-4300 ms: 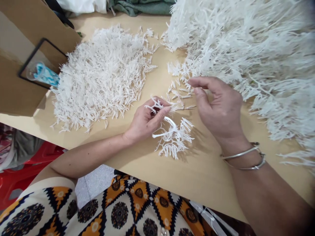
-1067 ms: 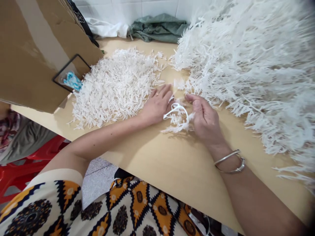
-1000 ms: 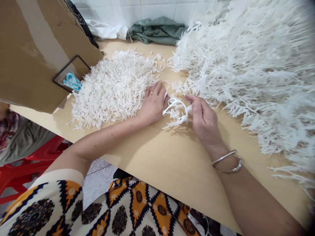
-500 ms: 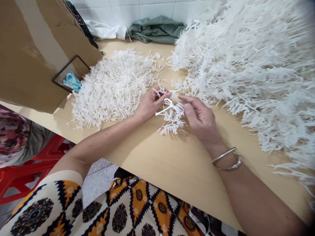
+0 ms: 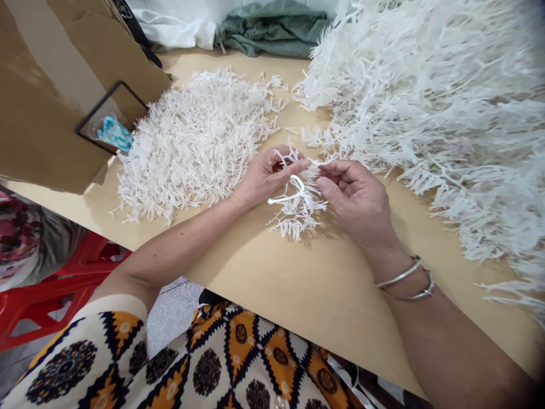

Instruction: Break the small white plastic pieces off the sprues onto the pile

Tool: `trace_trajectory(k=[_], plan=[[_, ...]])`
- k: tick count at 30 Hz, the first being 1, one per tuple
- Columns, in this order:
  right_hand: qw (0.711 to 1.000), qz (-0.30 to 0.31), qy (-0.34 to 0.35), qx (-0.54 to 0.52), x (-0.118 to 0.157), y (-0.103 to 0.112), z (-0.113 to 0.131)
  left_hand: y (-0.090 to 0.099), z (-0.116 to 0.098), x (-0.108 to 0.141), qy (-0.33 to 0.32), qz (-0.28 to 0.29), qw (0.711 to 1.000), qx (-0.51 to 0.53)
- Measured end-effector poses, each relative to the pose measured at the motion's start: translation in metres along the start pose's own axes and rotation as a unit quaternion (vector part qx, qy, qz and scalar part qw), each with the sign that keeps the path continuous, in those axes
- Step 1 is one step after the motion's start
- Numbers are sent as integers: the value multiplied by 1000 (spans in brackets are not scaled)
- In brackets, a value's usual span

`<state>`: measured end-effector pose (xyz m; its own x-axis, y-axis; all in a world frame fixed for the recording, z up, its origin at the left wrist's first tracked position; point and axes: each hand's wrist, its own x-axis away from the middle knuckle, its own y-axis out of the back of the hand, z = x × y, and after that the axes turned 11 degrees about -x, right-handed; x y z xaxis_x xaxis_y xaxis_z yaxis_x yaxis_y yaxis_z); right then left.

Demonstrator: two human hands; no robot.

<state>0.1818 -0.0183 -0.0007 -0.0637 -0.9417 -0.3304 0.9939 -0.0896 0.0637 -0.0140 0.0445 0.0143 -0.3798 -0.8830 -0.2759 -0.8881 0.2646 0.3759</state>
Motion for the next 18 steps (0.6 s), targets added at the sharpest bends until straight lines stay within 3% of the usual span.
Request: trace_trajectory(k=[6, 18], plan=[[1000, 4, -17, 12, 3, -4, 0, -2, -7, 3, 26, 64, 996, 52], [996, -34, 45, 73, 3, -2, 11, 1, -8, 3, 51, 66, 994, 70]])
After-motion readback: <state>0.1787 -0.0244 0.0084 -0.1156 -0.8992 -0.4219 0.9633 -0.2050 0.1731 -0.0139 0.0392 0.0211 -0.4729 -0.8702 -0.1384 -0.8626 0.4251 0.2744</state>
